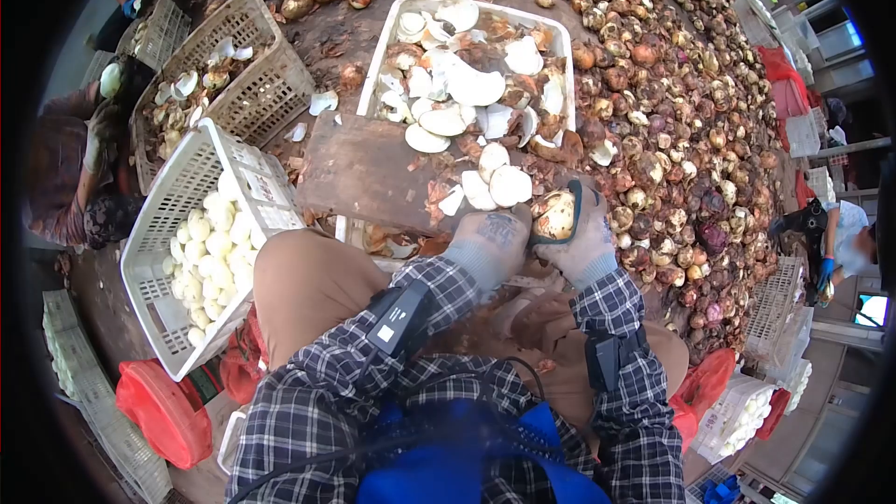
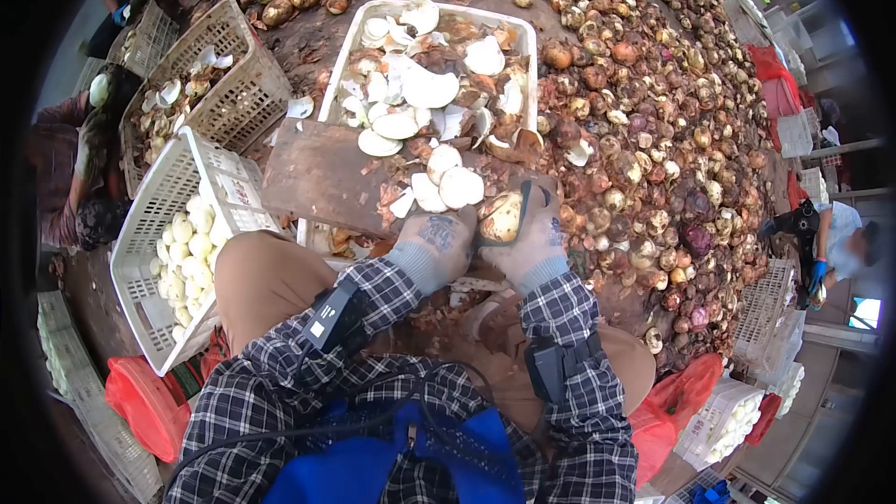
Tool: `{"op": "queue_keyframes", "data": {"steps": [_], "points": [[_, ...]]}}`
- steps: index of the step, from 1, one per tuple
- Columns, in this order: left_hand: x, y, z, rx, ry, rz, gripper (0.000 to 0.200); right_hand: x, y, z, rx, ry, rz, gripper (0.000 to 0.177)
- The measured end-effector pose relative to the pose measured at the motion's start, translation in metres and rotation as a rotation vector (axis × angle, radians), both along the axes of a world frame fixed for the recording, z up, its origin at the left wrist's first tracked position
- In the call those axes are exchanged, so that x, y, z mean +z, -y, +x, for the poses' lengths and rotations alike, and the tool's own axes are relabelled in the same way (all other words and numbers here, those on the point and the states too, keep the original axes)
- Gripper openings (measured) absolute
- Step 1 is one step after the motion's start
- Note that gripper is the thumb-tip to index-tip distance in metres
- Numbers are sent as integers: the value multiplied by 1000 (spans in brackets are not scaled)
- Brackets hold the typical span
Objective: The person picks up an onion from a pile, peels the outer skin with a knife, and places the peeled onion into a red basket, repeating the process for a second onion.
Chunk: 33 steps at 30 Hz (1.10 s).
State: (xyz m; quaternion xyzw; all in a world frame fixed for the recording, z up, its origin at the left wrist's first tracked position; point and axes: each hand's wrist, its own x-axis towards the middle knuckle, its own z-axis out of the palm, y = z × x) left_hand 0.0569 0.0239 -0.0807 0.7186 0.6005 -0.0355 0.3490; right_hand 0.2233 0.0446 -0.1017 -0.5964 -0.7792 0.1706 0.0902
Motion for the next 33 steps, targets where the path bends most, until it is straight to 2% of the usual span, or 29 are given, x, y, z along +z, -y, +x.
{"op": "queue_keyframes", "data": {"steps": [3, 6, 9, 10, 13, 14, 17, 18, 21, 22, 25, 26, 29, 30, 33], "points": [[2, -3, 4, -12, -45, -15, 29, -2, -6, 0, -53, -229, -168, 100], [16, -12, -2, -18, -17, -74, 28, 7, 0, -11, 31, -49, 79, 99], [9, -8, -1, 25, -35, 13, 28, 9, -3, -9, 19, -101, -71, 99], [6, -1, -2, -1, -95, 105, 28, 17, 4, -10, -10, -191, -22, 86], [12, 4, -16, -163, -149, -21, 29, 6, -1, 4, -180, -382, -131, 74], [14, 3, -20, -71, -136, -70, 30, -14, -7, 17, -231, -437, -148, 61], [16, 5, -34, 88, -115, -69, 31, -21, -16, 32, -376, -608, -496, 60], [13, 5, -35, 210, -95, -66, 34, -13, -9, 25, -410, -626, -531, 57], [23, 3, -37, 273, -29, -132, 38, -3, 5, 12, -430, -271, -319, 54], [21, 5, -35, 274, -3, -108, 40, 16, 13, 0, -396, -202, -192, 47], [14, 12, -21, 393, 125, -95, 41, -7, 4, 14, -12, -421, 393, 40], [9, 17, -17, 419, 147, -36, 44, -15, 0, 14, -17, -487, 454, 31], [-4, 31, -10, 467, 282, -17, 46, -48, -11, 24, -379, -932, 74, 27], [-17, 39, -3, 489, 339, 66, 44, -42, -9, 21, -382, -904, 97, 25], [-5, 55, 13, 374, 268, 165, 42, -45, -8, 13, -500, -965, 55, 26]]}}
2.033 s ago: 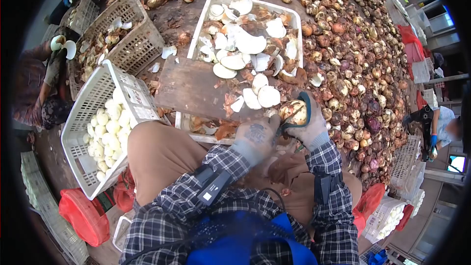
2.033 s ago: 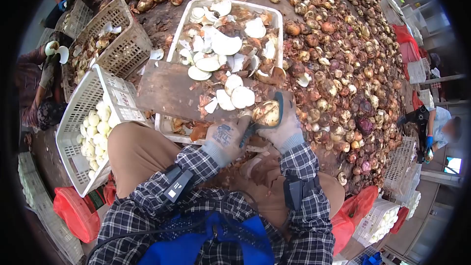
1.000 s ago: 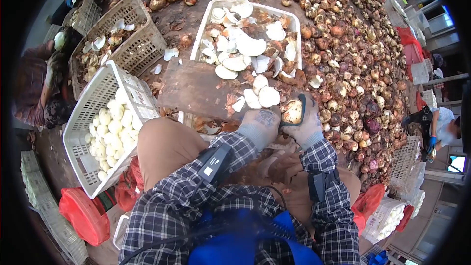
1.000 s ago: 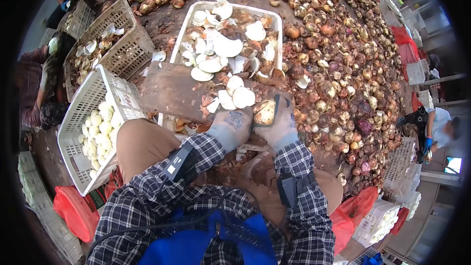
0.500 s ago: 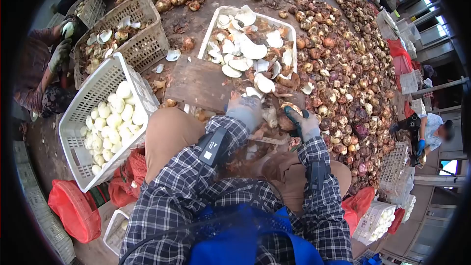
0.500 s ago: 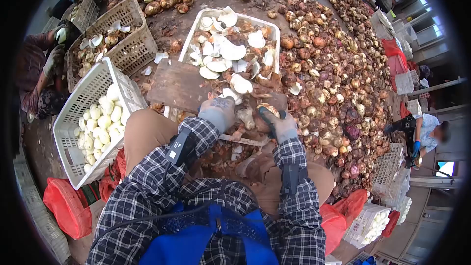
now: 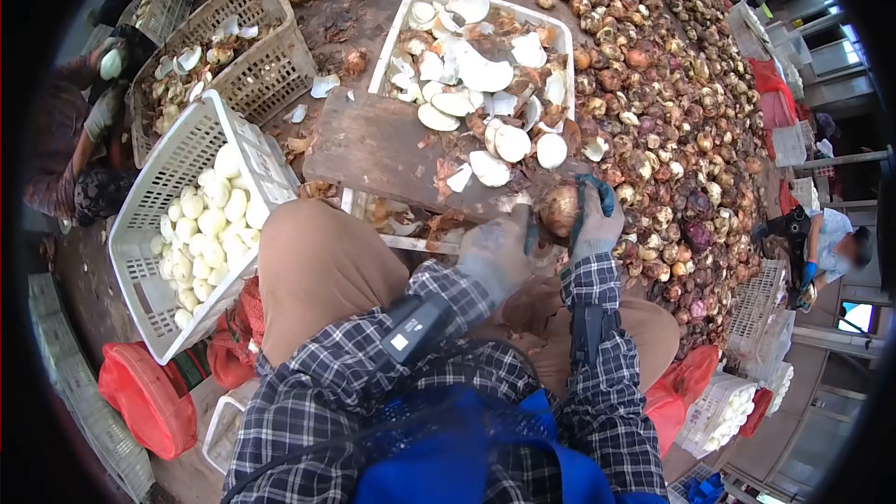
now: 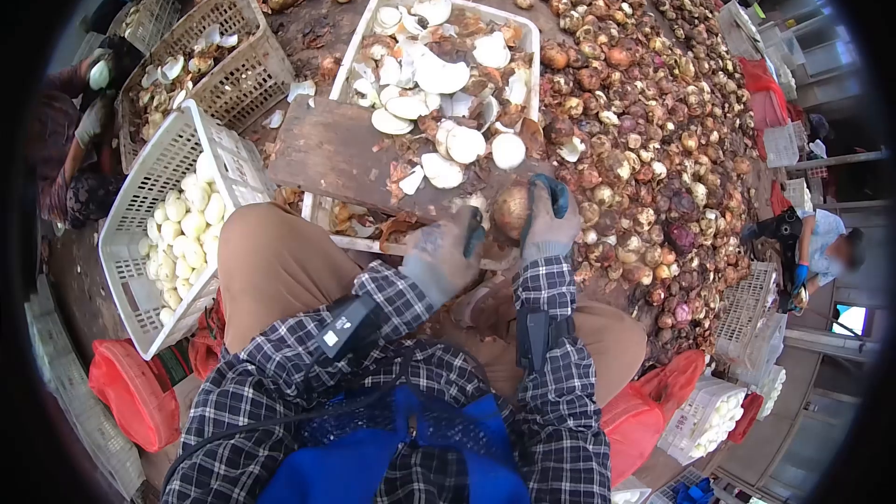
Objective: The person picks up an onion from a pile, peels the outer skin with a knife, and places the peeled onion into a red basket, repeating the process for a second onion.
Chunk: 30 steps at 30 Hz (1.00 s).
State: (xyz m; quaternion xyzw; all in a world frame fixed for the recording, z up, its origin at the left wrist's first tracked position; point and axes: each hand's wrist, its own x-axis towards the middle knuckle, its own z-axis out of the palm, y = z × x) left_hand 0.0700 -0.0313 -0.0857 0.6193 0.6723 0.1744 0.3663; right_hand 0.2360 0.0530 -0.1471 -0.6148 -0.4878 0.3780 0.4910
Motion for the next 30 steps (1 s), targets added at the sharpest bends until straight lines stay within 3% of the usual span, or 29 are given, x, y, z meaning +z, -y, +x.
{"op": "queue_keyframes", "data": {"steps": [1, 3, 6, 9, 10, 12, 15, 22, 30], "points": [[-11, 5, 8, 3, -63, 127, 40, 0, 2, -5, -50, 85, 14, 25], [-14, 9, 12, -31, -83, 118, 41, 2, 4, -15, -148, 257, 43, 25], [-20, 6, 13, -135, -138, 86, 44, -19, -2, -7, -106, 172, 96, 25], [-15, -2, 11, -237, -186, -32, 58, -6, 8, -24, -190, -272, -20, 25], [-11, -4, 10, -264, -198, -84, 65, -2, 9, -25, -184, -254, -13, 25], [-16, -1, 10, -237, -165, 16, 56, 2, 10, -27, -172, -221, 1, 26], [-14, -1, 8, -223, -172, 70, 53, -3, 11, -25, -171, 84, 71, 26], [-22, -1, 11, -198, -178, 103, 53, 11, 13, -40, -171, 101, 89, 28], [-14, -7, 7, -266, -208, -27, 55, 12, 16, -45, -152, 119, 64, 29]]}}
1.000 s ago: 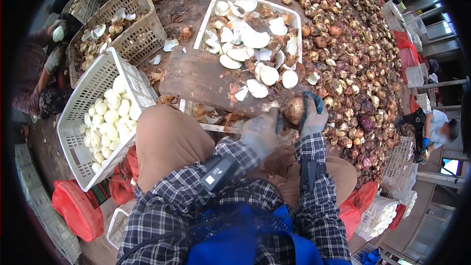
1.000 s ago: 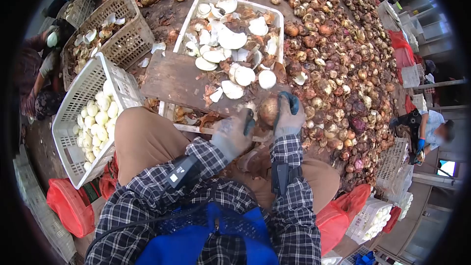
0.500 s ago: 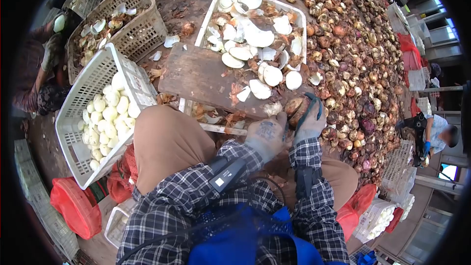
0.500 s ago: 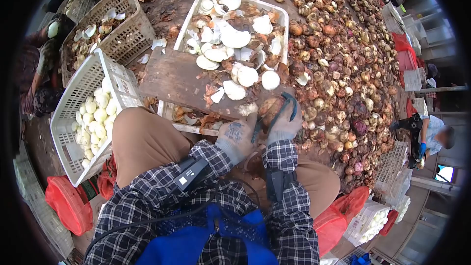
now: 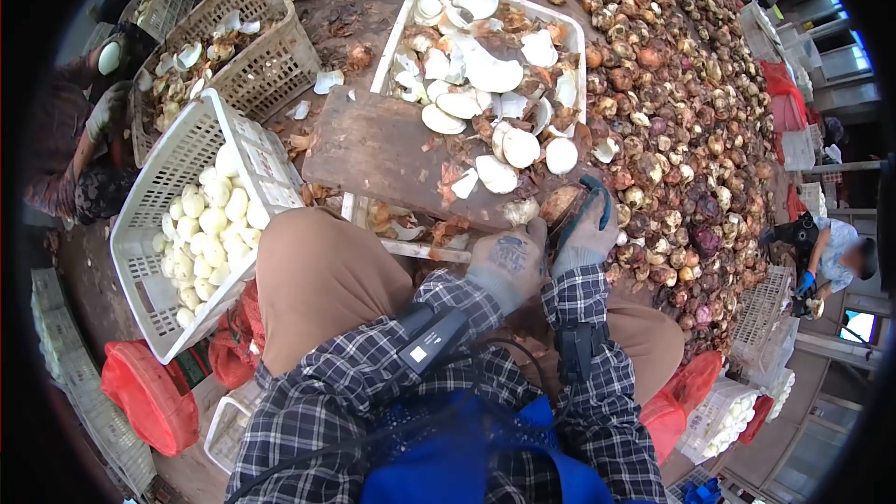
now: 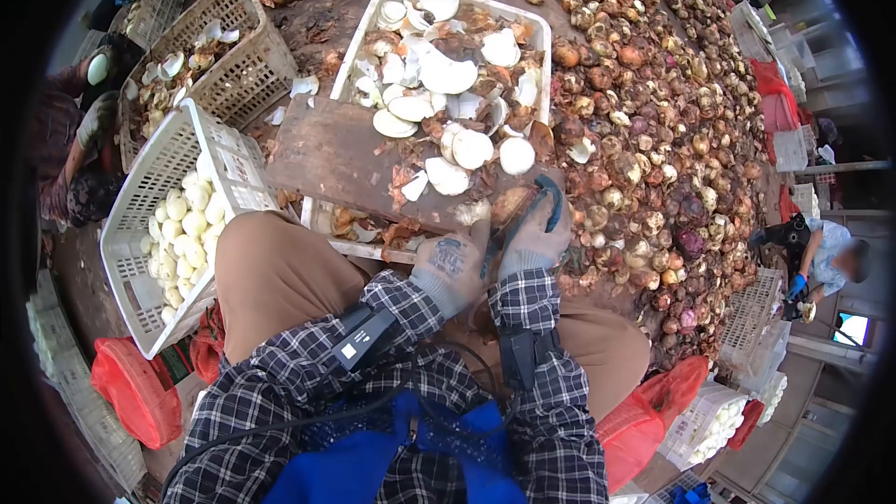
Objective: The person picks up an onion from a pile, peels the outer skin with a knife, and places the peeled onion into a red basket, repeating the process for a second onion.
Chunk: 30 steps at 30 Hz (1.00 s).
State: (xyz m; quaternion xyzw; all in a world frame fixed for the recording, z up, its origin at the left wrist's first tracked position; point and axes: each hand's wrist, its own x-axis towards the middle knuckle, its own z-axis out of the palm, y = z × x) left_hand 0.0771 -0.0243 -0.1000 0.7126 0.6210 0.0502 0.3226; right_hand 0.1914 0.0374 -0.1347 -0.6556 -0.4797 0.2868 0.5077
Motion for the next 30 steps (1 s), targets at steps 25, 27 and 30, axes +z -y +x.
{"op": "queue_keyframes", "data": {"steps": [25, 27, 30], "points": [[8, -14, -7, 92, 84, -346, 35, 11, -12, 20, 173, -34, 204, 28], [9, -15, -8, 114, 83, -360, 35, 32, 10, 19, 421, 399, 230, 49], [12, -17, -13, 84, 100, -389, 35, 46, 16, 30, 607, 865, 95, 91]]}}
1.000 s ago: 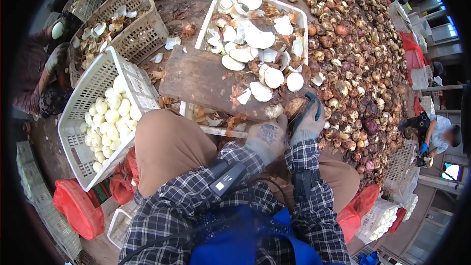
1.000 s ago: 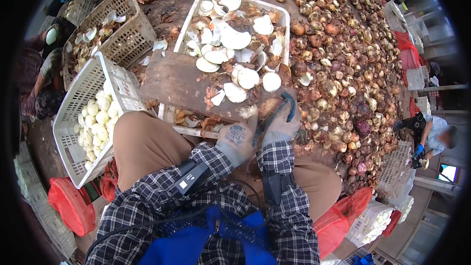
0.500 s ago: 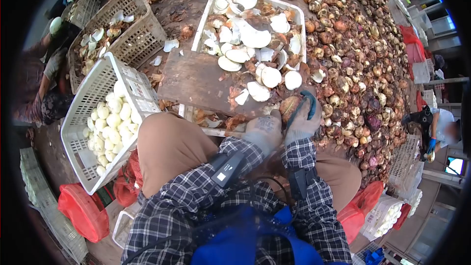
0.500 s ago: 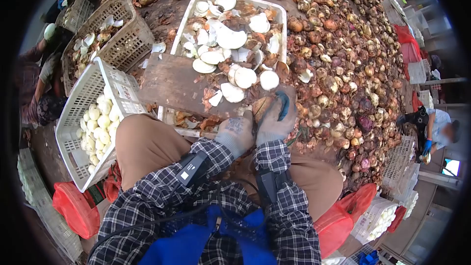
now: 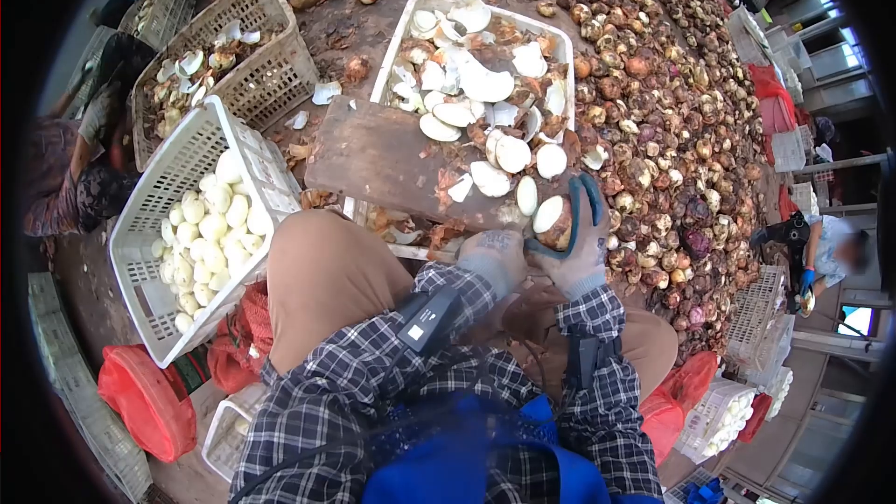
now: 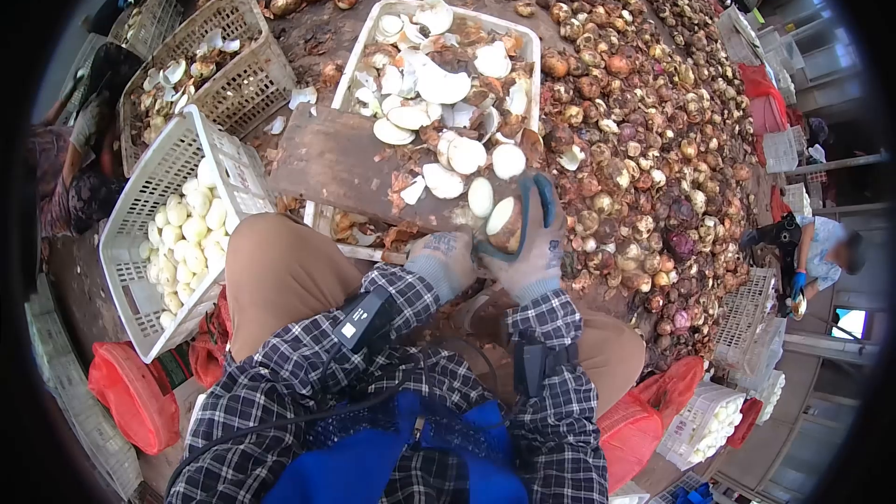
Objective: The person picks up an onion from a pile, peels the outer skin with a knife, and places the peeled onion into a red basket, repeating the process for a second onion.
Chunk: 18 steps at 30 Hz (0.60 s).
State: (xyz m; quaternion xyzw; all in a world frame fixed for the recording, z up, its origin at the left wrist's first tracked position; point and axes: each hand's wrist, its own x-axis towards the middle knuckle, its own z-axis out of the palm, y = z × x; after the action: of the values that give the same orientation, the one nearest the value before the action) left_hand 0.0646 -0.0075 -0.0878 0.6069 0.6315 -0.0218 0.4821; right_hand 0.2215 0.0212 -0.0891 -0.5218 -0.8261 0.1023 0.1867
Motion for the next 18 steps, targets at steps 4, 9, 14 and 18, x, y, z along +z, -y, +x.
{"op": "queue_keyframes", "data": {"steps": [4, 9, 14, 18], "points": [[1, 0, -3, 44, 49, -10, 36, -13, -2, 14, -169, -145, -81, 89], [-20, 6, -2, 263, 109, 168, 32, -33, -17, 22, -341, -1125, -497, 59], [-1, -3, -7, 674, 449, 325, 32, -5, -19, 19, -185, -2048, -822, 54], [38, -23, -15, 617, 906, 855, 39, 44, -24, 4, -51, -2164, -863, 62]]}}
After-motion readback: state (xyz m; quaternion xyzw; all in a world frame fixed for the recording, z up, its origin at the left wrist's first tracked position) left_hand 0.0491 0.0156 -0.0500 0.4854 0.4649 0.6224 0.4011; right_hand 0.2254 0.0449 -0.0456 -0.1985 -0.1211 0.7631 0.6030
